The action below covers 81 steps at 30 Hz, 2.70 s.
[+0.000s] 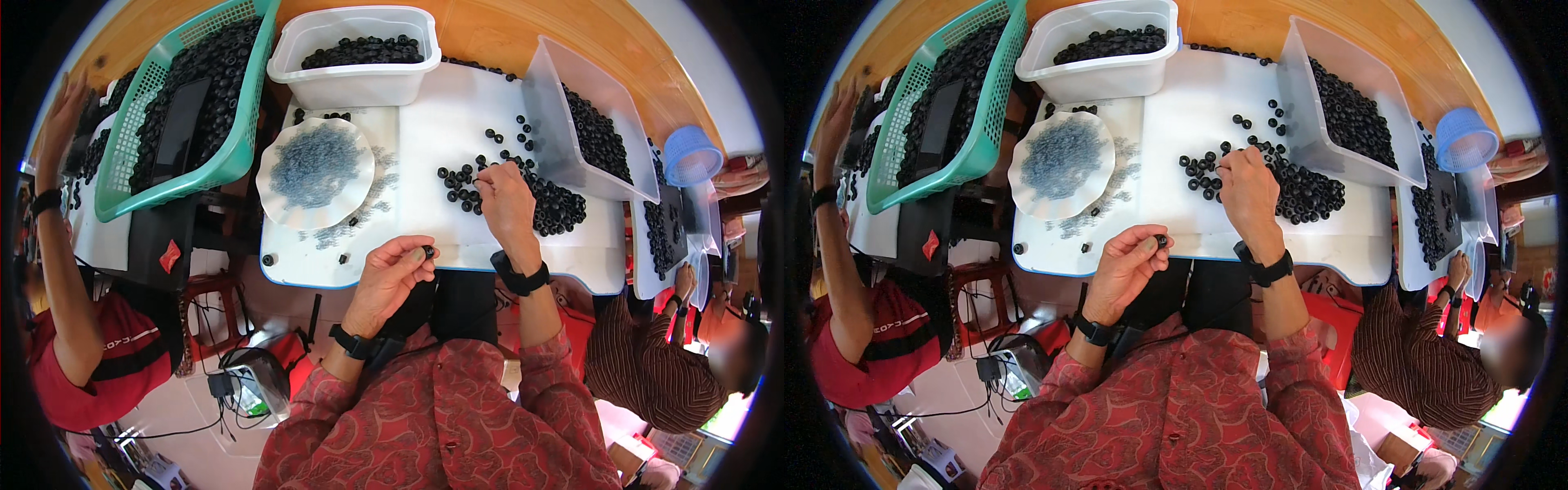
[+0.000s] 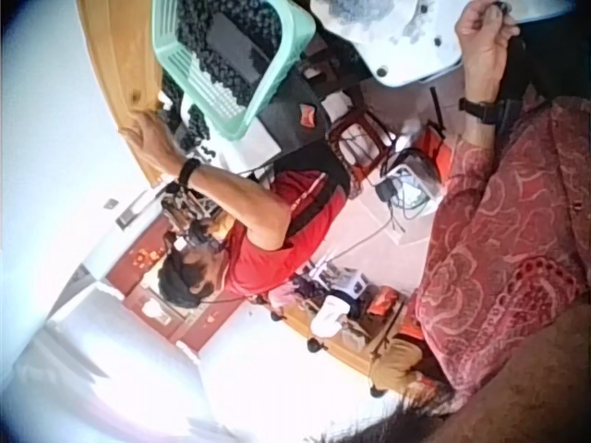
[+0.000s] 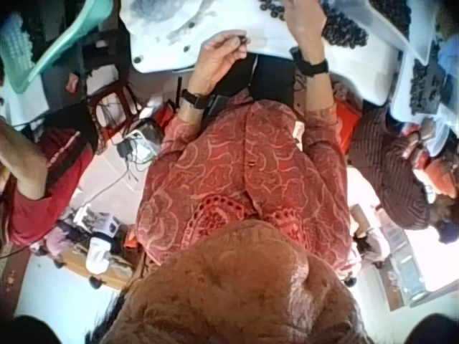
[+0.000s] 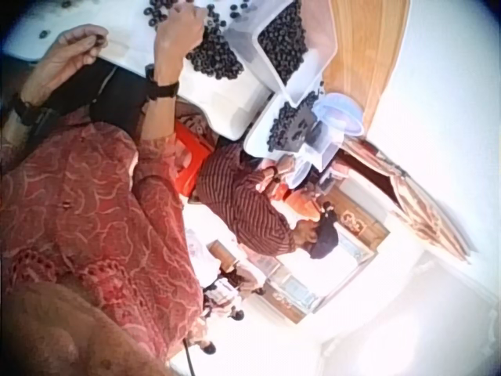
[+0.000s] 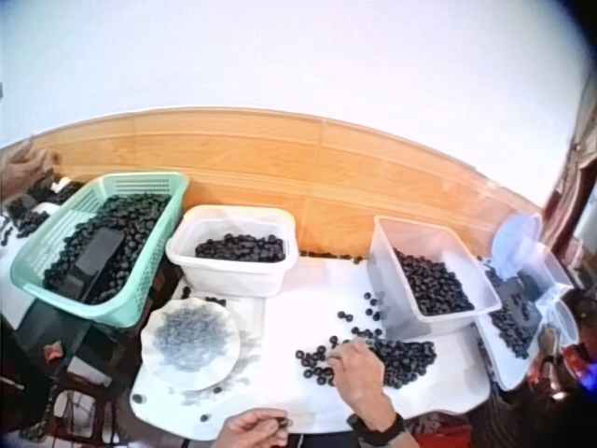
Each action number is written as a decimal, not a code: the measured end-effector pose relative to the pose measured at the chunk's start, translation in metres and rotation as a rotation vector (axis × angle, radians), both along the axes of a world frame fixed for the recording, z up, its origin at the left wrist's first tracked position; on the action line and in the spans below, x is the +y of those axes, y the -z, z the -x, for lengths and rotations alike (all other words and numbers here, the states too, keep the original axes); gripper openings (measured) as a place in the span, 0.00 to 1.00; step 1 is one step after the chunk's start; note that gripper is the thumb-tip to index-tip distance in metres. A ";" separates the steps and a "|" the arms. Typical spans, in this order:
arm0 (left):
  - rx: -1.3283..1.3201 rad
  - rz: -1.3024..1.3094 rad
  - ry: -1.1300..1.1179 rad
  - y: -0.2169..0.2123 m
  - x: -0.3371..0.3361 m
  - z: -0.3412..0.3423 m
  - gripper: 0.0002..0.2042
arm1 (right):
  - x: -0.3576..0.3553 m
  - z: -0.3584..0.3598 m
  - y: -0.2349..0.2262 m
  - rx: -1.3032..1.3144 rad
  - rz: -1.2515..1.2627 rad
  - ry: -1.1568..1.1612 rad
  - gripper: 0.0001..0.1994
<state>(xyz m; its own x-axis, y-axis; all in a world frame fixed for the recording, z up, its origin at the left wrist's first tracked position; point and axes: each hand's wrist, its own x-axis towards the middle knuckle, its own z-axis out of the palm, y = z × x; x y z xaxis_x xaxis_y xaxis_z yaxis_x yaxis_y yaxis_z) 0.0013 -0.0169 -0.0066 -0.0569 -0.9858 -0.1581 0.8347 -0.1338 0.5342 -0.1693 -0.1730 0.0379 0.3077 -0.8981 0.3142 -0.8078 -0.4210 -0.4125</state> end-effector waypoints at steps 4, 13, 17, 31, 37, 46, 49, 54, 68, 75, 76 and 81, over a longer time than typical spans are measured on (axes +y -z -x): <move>0.006 -0.006 0.000 0.000 0.000 0.001 0.12 | 0.008 0.006 0.005 -0.144 -0.037 -0.015 0.03; -0.012 0.002 -0.023 -0.004 -0.003 0.003 0.12 | 0.059 0.009 -0.021 -0.953 -0.665 -0.137 0.07; -0.010 0.006 -0.041 -0.013 -0.004 0.002 0.12 | 0.078 0.005 -0.022 -1.005 -0.697 -0.174 0.10; 0.141 0.051 -0.041 -0.016 -0.004 0.010 0.12 | 0.104 -0.004 -0.022 -0.945 -0.570 -0.245 0.06; 0.323 0.064 -0.031 -0.012 -0.003 0.010 0.12 | 0.107 -0.006 -0.027 -0.817 -0.424 -0.260 0.06; 0.243 0.077 -0.039 -0.015 -0.001 0.009 0.11 | 0.111 -0.013 -0.035 -0.876 -0.429 -0.282 0.06; 0.236 0.087 -0.048 -0.015 -0.001 0.009 0.11 | 0.111 -0.014 -0.035 -0.855 -0.408 -0.296 0.06; 0.162 0.093 -0.077 -0.019 0.000 0.010 0.11 | 0.110 -0.015 -0.035 -0.794 -0.348 -0.310 0.07; 0.004 0.097 -0.139 -0.026 0.002 0.012 0.12 | 0.109 -0.017 -0.035 -0.754 -0.325 -0.289 0.07; -0.025 0.077 -0.147 -0.026 0.003 0.013 0.12 | 0.110 -0.016 -0.031 -0.790 -0.347 -0.276 0.07; -0.031 0.076 -0.146 -0.026 0.003 0.013 0.12 | 0.110 -0.017 -0.031 -0.797 -0.351 -0.278 0.07; -0.050 0.067 -0.155 -0.028 0.001 0.015 0.11 | 0.109 -0.015 -0.030 -0.796 -0.370 -0.280 0.07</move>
